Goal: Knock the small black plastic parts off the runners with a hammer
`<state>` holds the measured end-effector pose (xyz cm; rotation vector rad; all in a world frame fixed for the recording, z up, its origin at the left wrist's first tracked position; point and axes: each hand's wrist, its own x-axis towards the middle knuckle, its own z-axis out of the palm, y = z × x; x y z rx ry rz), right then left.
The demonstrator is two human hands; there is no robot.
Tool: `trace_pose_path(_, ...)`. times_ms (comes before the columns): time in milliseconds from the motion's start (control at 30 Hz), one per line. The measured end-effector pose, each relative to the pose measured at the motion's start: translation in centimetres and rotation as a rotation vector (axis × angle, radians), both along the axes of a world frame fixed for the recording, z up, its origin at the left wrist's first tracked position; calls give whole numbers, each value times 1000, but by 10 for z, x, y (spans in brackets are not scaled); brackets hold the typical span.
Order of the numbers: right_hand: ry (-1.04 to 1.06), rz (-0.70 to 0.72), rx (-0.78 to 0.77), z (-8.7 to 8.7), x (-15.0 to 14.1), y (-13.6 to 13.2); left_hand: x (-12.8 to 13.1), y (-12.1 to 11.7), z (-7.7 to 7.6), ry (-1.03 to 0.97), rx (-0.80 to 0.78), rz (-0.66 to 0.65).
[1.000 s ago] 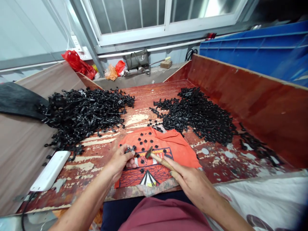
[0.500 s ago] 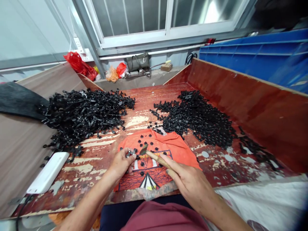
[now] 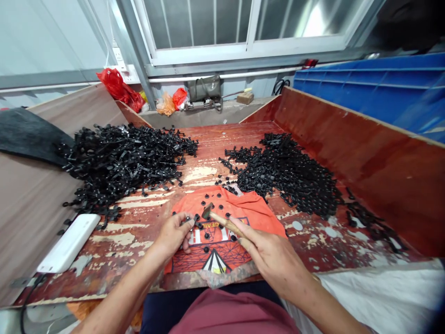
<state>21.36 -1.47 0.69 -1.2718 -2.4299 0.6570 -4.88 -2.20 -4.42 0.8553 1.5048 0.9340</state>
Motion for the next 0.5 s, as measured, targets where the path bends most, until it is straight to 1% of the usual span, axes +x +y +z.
trace_pose_path(200,5,21,-54,-1,1,-2,-1,-1,-4,-11,1,21)
trace_pose_path(333,61,21,-5,-8,-2,-5,0,-2,-3,-28,7,39)
trace_pose_path(467,-82,37,1,-15,-6,-5,1,-2,-2,-33,11,48)
trace_pose_path(500,-86,38,4,-14,-6,-6,1,-3,-2,-30,9,53)
